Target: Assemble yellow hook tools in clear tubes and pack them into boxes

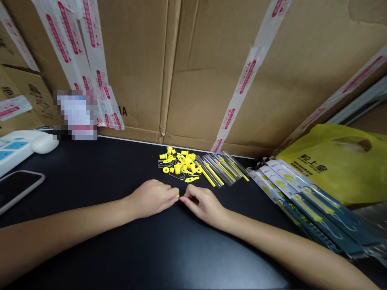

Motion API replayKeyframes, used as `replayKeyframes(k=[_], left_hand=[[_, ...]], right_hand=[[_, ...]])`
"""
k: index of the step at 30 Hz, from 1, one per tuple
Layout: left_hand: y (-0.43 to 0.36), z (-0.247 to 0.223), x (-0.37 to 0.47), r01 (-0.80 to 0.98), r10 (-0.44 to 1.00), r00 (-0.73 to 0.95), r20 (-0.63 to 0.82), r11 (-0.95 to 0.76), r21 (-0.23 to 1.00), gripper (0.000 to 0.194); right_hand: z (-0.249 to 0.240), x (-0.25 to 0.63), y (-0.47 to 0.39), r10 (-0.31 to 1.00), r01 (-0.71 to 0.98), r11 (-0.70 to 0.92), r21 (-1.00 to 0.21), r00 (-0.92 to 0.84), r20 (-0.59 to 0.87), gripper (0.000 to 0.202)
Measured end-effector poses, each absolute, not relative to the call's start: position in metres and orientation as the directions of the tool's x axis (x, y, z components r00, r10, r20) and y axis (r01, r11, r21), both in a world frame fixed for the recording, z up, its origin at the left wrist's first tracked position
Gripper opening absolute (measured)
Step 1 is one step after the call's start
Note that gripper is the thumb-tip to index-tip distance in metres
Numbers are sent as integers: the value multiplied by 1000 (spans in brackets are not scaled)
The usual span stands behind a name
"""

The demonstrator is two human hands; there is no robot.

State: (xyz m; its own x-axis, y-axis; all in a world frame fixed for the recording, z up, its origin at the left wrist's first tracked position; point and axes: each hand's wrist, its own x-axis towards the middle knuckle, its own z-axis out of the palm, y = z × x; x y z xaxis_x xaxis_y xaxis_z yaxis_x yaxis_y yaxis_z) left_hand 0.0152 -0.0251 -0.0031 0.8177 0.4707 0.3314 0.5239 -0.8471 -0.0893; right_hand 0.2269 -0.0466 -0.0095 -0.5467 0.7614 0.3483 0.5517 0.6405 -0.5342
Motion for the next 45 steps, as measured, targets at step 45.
replayKeyframes(k=[45], left_hand=[[-24, -6, 14, 515, 443, 825, 350, -845, -143, 21]], right_hand=[[-8, 227, -45, 688, 612, 724, -317, -665, 289, 23]])
